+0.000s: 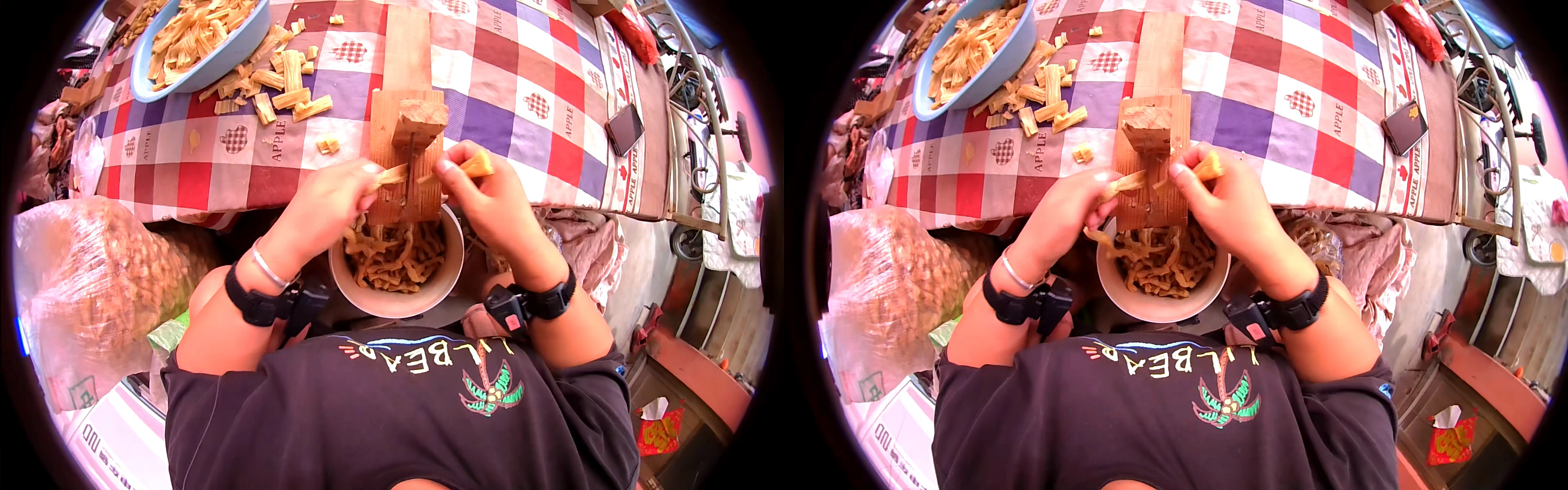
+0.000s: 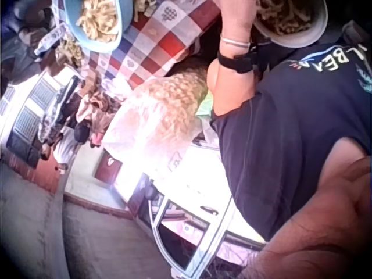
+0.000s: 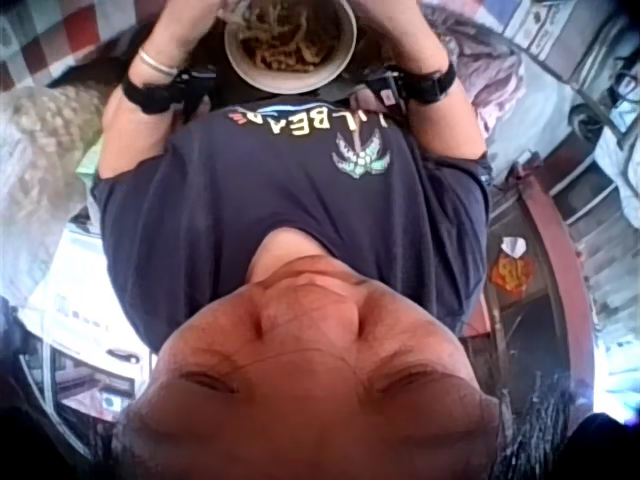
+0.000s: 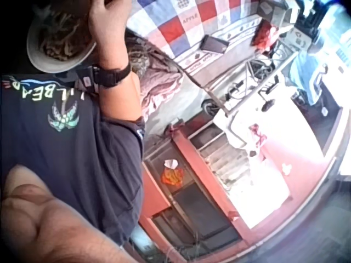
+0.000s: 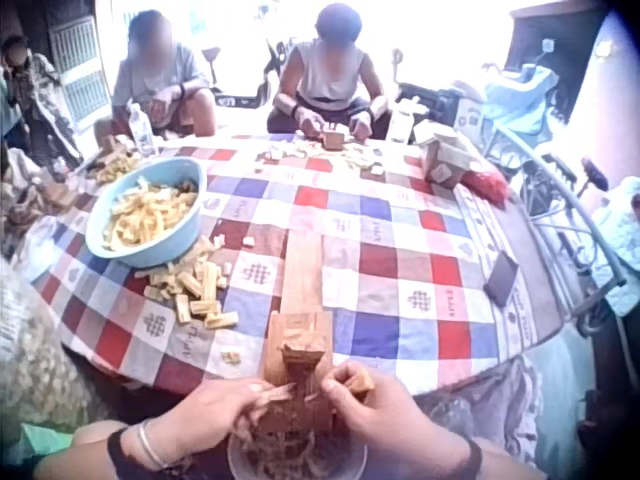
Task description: The person ties small strips of dough into knots by hand and places them into a bowl.
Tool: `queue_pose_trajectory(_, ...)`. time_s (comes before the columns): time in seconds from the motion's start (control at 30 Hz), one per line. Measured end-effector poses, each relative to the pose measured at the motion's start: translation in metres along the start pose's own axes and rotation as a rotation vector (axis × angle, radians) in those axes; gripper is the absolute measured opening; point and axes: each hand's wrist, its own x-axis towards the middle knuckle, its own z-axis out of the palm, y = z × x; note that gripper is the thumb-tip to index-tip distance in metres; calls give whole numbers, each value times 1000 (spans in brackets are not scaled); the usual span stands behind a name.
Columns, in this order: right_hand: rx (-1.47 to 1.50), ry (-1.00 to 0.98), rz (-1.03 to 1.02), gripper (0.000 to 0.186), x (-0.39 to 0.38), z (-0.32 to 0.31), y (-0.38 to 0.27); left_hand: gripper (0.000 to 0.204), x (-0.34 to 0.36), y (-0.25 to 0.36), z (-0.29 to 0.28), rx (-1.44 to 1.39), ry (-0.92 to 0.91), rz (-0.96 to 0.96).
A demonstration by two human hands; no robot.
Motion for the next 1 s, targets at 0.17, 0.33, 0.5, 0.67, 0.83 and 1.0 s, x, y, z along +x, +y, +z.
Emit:
queue_pose_trajectory(0.17, 264, -258, 33, 30, -16, -3, -17, 24, -28, 16, 19, -457, -83, 172)
queue_pose_trajectory(0.33, 517, -365, 42, 21, -31, 16, -30, 22, -26, 11, 30, -376, -37, 158)
queue_pose_trajectory(0.5, 440, -179, 137, 20, -26, 16, -24, 25, -22, 4, 35, 122, 166, 258)
queue_pose_trajectory(0.67, 580, -13, 169, 16, -12, 4, -14, 26, -18, 9, 18, 126, 192, 149)
queue_pose_trajectory(0.83, 490, 39, 190, 16, -8, 10, -6, 24, -9, 0, 11, 212, 249, 165)
queue_pose_trajectory(1.0, 409, 41, 194, 18, -4, 8, -1, 26, 1, -4, 16, 206, 307, 211)
